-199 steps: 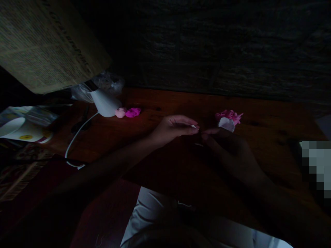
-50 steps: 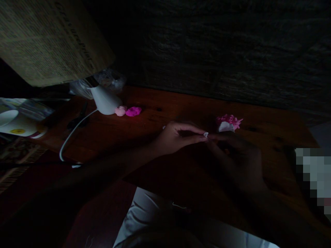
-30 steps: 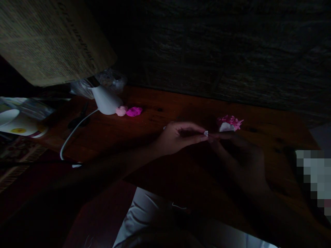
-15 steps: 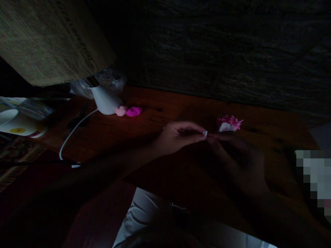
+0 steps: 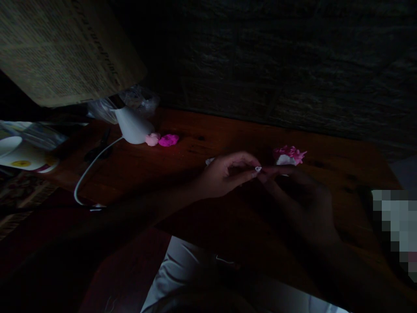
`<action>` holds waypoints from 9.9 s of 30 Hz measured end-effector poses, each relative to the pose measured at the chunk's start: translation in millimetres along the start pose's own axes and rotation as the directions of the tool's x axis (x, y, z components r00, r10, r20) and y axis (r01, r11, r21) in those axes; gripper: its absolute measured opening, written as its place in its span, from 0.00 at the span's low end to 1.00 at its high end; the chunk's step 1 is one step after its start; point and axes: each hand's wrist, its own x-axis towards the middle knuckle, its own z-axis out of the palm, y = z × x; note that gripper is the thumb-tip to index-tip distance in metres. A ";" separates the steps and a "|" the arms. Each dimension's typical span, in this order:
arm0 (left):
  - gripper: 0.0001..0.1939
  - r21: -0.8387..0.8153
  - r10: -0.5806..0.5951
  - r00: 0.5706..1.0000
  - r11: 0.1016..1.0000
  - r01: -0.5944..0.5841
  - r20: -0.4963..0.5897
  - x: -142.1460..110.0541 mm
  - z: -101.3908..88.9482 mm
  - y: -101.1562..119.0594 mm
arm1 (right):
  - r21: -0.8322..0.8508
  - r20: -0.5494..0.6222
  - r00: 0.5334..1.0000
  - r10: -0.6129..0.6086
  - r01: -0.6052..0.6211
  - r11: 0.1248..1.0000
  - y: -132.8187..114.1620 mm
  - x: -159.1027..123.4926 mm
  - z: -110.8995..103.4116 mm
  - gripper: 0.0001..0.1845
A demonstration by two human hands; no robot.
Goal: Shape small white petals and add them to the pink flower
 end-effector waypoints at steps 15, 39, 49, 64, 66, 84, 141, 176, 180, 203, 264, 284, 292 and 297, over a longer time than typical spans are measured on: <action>0.09 -0.072 -0.003 1.000 0.997 0.004 0.015 0.9 -0.8 -2.8 | 0.019 0.056 0.998 0.004 -0.005 1.000 1.3 3.2 -2.3 0.09; 0.14 -0.017 -0.103 0.994 0.995 0.103 -0.047 1.3 0.7 0.9 | 0.046 -0.002 0.999 0.032 -0.032 0.998 4.3 3.1 -2.1 0.06; 0.12 0.022 -0.086 0.994 0.996 0.088 -0.065 1.3 2.8 0.2 | 0.015 -0.032 0.999 -0.025 0.026 1.000 2.8 3.6 -1.4 0.04; 0.09 0.078 0.016 0.996 0.997 -0.009 -0.090 -1.4 2.8 -2.8 | -0.003 -0.036 0.999 0.035 -0.035 0.999 0.5 2.7 0.9 0.04; 0.09 0.104 0.057 0.996 0.993 -0.049 -0.075 -1.6 2.4 -2.8 | 0.001 -0.039 0.999 0.029 -0.029 1.000 0.0 2.9 0.8 0.04; 0.15 -0.142 -0.224 0.975 0.965 0.223 0.006 2.5 -3.9 3.6 | -0.010 -0.001 0.999 -0.051 0.051 0.999 -5.0 1.1 -1.6 0.02; 0.12 -0.072 -0.163 0.983 0.985 0.157 -0.090 1.8 1.9 7.7 | -0.114 -0.028 0.985 -0.171 0.167 0.979 0.1 2.1 -2.6 0.02; 0.08 -0.012 -0.078 0.992 0.997 0.077 -0.097 0.1 3.4 6.0 | -0.067 -0.024 0.988 -0.150 0.149 0.987 4.0 3.2 -1.6 0.04; 0.08 0.038 -0.058 0.995 0.997 0.061 -0.084 1.4 -1.3 5.8 | -0.055 -0.037 0.994 -0.099 0.097 0.994 4.6 3.3 -2.8 0.04; 0.06 0.253 0.300 0.953 0.920 -0.298 0.031 0.7 -10.6 7.7 | 0.064 0.019 0.995 -0.098 0.097 0.993 2.8 -1.5 -4.0 0.07; 0.14 0.642 -0.251 0.930 0.766 0.021 0.269 17.5 -92.2 4.1 | -0.302 0.322 0.927 -0.190 0.291 0.908 14.3 8.4 -6.5 0.11; 0.17 0.053 -0.407 0.913 0.912 0.406 0.012 12.0 -40.9 19.2 | -0.223 0.153 0.924 -0.352 0.379 0.898 4.6 8.2 15.0 0.06; 0.22 -0.167 -0.462 0.881 0.865 0.473 0.098 11.7 -34.4 12.7 | -0.211 0.157 0.936 -0.315 0.344 0.915 5.3 9.4 7.1 0.05; 0.20 -0.235 -0.480 0.874 0.843 0.485 0.082 13.2 -32.0 15.1 | -0.198 0.128 0.966 -0.225 0.247 0.949 -0.1 7.6 -0.6 0.03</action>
